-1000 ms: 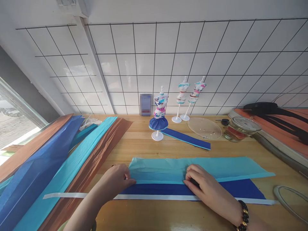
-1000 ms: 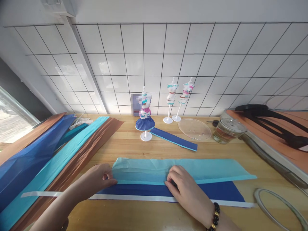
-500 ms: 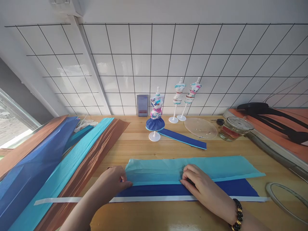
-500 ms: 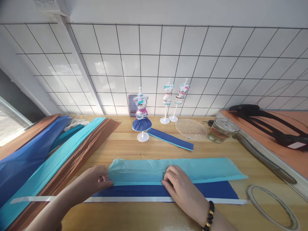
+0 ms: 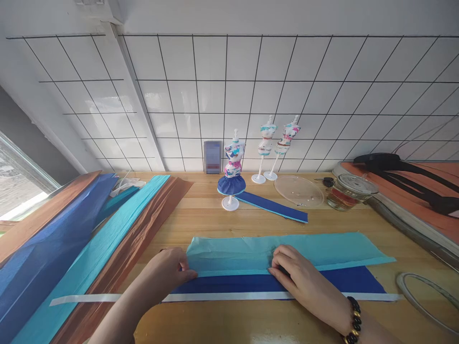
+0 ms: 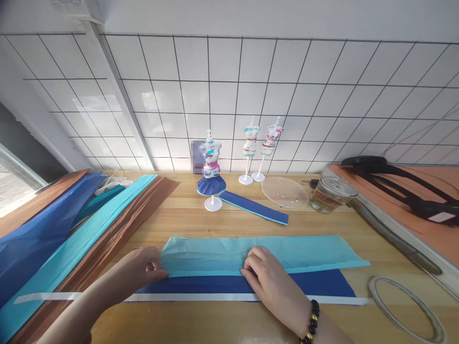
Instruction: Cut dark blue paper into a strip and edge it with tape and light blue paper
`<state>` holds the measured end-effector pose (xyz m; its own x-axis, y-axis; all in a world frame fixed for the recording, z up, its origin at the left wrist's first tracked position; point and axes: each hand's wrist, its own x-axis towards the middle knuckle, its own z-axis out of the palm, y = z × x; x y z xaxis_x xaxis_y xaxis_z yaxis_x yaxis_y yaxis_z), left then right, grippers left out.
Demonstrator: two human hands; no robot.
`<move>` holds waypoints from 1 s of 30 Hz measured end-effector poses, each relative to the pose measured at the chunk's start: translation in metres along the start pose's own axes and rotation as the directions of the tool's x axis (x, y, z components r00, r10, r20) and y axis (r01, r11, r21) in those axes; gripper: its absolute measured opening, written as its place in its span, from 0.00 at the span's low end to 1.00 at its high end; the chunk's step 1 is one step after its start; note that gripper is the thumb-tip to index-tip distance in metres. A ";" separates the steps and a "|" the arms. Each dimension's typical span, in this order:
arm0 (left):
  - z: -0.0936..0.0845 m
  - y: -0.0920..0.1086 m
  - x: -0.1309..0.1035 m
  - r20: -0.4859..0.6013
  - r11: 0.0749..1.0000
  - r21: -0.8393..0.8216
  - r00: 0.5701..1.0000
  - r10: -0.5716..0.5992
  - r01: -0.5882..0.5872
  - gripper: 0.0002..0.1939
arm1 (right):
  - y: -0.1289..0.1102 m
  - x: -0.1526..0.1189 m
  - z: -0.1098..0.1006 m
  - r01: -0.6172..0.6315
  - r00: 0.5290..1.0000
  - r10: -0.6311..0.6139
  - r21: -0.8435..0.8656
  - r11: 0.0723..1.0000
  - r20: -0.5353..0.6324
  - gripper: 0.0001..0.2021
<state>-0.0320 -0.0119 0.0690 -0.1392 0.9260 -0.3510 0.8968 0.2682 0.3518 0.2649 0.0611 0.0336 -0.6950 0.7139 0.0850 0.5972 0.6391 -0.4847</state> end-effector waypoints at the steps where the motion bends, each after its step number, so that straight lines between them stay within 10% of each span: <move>1: -0.001 0.000 0.000 0.000 1.000 0.001 1.000 -0.004 0.004 0.11 | 0.000 0.000 0.000 -0.006 1.000 0.006 0.002 1.000 0.007 0.10; 30: 0.006 -0.023 0.002 -0.022 0.999 -0.036 0.999 -0.040 0.039 0.14 | 0.001 -0.002 0.003 -0.026 0.999 0.027 -0.006 1.000 0.044 0.10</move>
<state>-0.0508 -0.0179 0.0554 -0.1843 0.9200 -0.3459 0.8751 0.3139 0.3684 0.2659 0.0590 0.0305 -0.6959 0.7173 0.0332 0.6180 0.6218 -0.4812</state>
